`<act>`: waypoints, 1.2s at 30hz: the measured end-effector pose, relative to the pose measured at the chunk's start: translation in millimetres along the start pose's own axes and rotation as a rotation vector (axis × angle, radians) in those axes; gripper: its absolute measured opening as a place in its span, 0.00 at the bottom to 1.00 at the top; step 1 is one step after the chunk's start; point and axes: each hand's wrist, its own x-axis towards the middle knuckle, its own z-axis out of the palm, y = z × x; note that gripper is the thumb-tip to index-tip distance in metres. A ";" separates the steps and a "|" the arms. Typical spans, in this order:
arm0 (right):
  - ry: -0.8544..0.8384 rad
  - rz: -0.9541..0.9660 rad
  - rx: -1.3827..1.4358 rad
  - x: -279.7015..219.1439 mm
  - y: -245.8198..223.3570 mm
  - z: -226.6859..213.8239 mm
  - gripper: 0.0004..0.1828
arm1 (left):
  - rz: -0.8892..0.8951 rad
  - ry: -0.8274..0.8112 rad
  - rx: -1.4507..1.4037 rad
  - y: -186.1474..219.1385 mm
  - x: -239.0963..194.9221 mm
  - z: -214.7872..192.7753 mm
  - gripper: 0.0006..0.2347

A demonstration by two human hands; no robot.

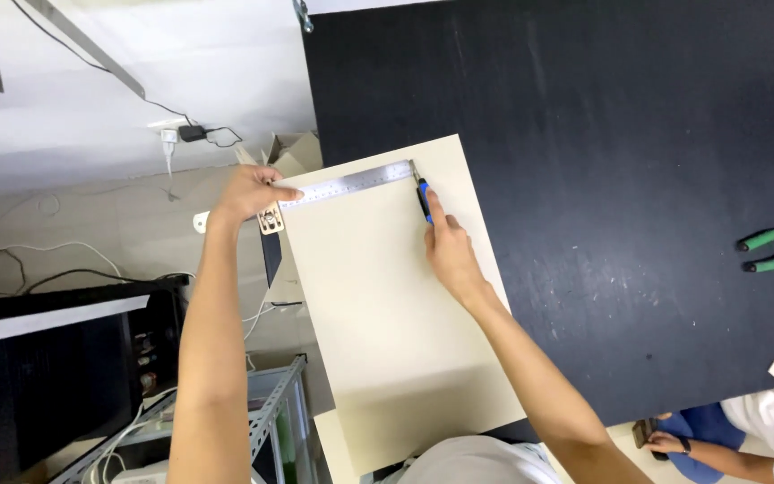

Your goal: Measuring and cutting cardboard sheets using a ruler and a utility knife on a work surface.

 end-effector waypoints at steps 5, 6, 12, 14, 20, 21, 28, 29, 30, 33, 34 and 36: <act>-0.018 -0.021 -0.157 4.6 -17.0 -24.2 0.31 | 0.026 0.023 0.015 -5.0 6.7 1.8 0.09; -0.033 -0.038 -0.214 6.1 -20.1 -27.7 0.31 | 0.031 0.034 0.024 -7.8 6.8 2.1 0.09; -0.126 -0.018 -0.291 9.4 -14.5 -31.6 0.33 | 0.038 0.060 0.081 9.6 -2.3 -2.2 0.09; -0.128 -0.008 -0.266 -0.9 -23.5 -34.7 0.32 | 0.034 0.048 0.093 13.7 -5.2 -4.5 0.10; -0.070 0.109 -0.065 -32.0 19.1 -45.1 0.33 | 0.031 -0.071 0.075 24.9 -32.5 -0.6 0.18; -0.032 0.210 0.016 -45.8 28.4 -48.5 0.37 | 0.029 -0.120 0.043 34.5 -47.6 -1.7 0.26; 0.066 0.349 0.047 -179.7 188.6 22.5 0.20 | -0.021 -0.150 -0.058 3.4 -166.3 36.6 0.51; 0.095 0.386 0.088 -196.1 193.2 26.1 0.21 | 0.029 -0.155 -0.053 -13.1 -185.0 48.0 0.51; 0.121 0.424 0.128 -214.6 198.1 29.7 0.22 | 0.077 -0.160 -0.050 -30.7 -206.2 60.1 0.51; 0.174 0.372 0.145 -241.2 205.5 43.4 0.24 | -0.011 -0.201 0.018 -40.2 -273.4 88.8 0.52; 0.164 0.372 0.146 -241.9 200.1 43.7 0.24 | -0.021 -0.200 0.018 -50.4 -287.2 99.6 0.52; 0.312 0.282 0.261 -246.4 191.3 45.3 0.19 | -0.113 -0.186 -0.099 -72.2 -315.6 123.8 0.54</act>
